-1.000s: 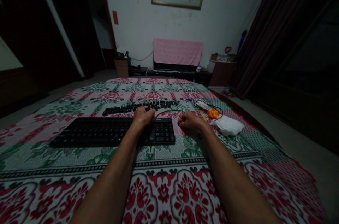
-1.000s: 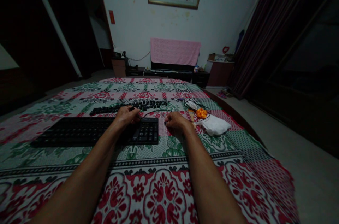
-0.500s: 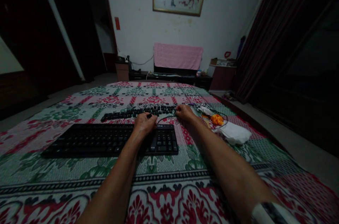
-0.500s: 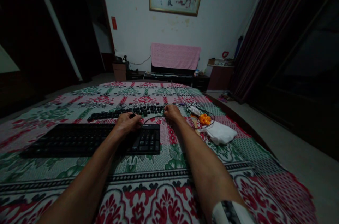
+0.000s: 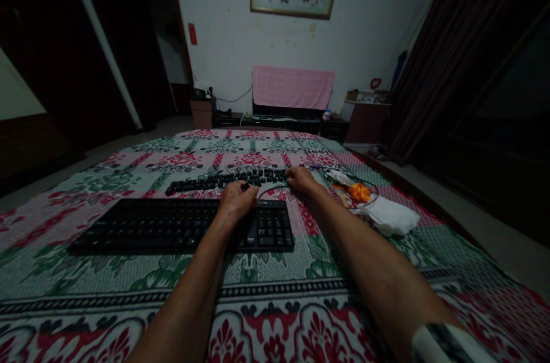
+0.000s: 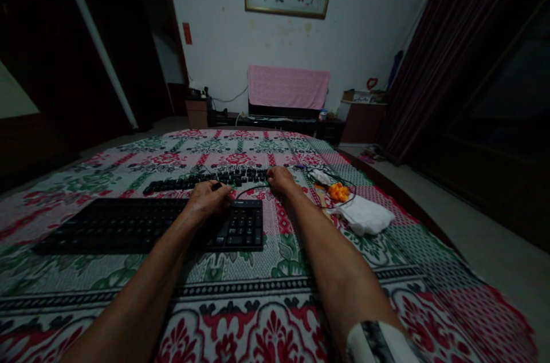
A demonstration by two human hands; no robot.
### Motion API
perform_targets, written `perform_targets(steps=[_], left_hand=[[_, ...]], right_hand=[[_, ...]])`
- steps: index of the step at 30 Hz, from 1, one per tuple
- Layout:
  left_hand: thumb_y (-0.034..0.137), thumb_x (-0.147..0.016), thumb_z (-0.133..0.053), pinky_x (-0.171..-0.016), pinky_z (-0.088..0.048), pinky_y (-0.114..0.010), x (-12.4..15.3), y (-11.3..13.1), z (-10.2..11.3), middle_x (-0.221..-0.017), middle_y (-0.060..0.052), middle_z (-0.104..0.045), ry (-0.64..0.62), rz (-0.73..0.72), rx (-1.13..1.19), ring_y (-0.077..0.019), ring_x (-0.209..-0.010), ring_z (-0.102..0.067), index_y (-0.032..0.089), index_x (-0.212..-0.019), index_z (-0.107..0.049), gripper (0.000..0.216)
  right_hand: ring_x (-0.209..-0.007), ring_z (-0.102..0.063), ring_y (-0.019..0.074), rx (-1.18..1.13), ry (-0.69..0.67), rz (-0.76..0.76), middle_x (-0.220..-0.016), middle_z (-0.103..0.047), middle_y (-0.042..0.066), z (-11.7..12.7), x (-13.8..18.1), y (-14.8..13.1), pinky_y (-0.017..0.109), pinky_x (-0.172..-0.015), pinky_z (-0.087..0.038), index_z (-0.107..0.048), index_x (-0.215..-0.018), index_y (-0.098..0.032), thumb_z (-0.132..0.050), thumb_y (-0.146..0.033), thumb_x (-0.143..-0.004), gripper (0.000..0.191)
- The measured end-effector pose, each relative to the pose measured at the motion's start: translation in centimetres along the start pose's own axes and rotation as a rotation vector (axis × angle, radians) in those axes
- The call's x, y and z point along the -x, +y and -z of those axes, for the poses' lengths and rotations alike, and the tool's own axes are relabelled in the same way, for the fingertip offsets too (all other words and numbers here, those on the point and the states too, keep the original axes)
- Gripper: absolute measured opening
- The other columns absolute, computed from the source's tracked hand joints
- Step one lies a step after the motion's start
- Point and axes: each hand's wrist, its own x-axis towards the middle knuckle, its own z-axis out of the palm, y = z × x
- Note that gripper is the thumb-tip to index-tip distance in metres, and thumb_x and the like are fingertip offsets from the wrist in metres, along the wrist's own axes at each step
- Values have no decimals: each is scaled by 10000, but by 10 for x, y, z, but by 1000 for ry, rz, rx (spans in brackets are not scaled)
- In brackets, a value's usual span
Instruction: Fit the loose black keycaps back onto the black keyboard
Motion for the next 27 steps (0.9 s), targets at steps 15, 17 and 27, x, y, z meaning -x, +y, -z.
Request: perform_targets(steps=[15,17,27], left_hand=[[391,-716,-520,-541,-435,-234,-6,-4,2,-602,-59,-669,23,22,-14,-174,-605,-629,134,-814,-629,296],[391,-717,-521,-540,-432,-232,-4,-2,4,-610,-58,-671,22,23,-11,-171,-598,-628,135,-832,-629,301],[393,-714,-509,-508,-415,-219,0,3,1,-610,-51,-667,-47,-36,-21,-148,-546,-601,142,-742,-635,282]], right_hand=[[-707,-592,127,-287,-30,123,-764,-684,21,34,42,-24,199,-653,-396,-694,-841,-151,-540,-175,-727,193],[-679,-578,115,-372,-132,197,-732,-672,3,38,54,-33,194,-631,-393,-688,-829,-153,-546,-188,-725,180],[-625,-538,98,-470,-389,247,-691,-632,-28,46,82,-52,184,-572,-373,-667,-800,-144,-551,-175,-684,166]])
